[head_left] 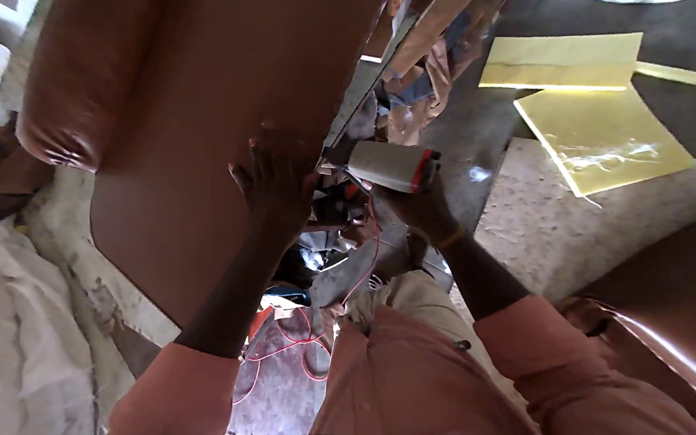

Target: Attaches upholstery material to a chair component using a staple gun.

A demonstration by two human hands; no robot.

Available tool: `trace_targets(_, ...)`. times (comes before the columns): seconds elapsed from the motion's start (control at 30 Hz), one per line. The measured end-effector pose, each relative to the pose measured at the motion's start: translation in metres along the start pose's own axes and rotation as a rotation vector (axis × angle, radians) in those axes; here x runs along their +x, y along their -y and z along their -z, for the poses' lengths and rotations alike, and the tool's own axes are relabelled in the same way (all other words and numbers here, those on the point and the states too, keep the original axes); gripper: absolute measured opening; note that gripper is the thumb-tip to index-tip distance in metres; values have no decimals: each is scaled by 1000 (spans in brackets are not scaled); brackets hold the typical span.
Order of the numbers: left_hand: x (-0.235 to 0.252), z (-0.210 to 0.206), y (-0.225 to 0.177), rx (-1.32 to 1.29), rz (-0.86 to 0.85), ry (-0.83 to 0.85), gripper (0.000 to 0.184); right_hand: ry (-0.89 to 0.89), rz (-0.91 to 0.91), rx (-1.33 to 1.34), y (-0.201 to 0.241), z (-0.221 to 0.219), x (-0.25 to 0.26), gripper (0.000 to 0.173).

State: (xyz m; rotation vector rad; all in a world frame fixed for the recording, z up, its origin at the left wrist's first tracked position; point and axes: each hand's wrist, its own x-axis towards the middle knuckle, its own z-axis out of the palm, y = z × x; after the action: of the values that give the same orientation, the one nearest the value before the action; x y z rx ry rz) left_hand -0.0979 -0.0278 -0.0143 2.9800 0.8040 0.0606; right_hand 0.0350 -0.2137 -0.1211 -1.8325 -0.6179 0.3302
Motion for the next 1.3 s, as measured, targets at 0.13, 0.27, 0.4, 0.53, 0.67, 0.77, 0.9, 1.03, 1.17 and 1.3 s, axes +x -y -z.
trace_targets(0.13, -1, -3, 0, -49, 26, -38, 64, 7, 57, 22, 2, -6, -11, 48)
trace_targets(0.27, 0, -4, 2, -34, 12, -46, 64, -2, 68, -10, -2, -15, -11, 48)
trace_targets(0.4, 1, -5, 3, -37, 21, -36, 68, 15, 59, -30, 1, -14, -18, 48)
trace_targets(0.53, 2, -4, 0, -39, 58, -19, 65, 21, 92, -27, 4, -15, -31, 44)
trace_targets(0.67, 0, -8, 0, -2, 41, -56, 61, 6, 96, 28, -3, -26, -36, 45)
trace_targets(0.77, 0, -5, -2, -9, 54, -36, 63, 21, 84, 51, -5, -31, -39, 40)
trace_targets(0.9, 1, -6, -2, 4, 70, -33, 79, 37, 80, 33, 2, -30, -48, 39)
trace_targets(1.03, 1, -9, 0, 36, 78, -59, 84, -7, 141, 0, 1, -33, -63, 44)
trace_targets(1.17, 0, -9, -1, 37, 88, -71, 88, -21, 124, 3, -2, -41, -68, 41)
trace_targets(1.3, 1, -5, -3, 20, 111, -42, 91, -23, 30, 87, -2, -39, -67, 48)
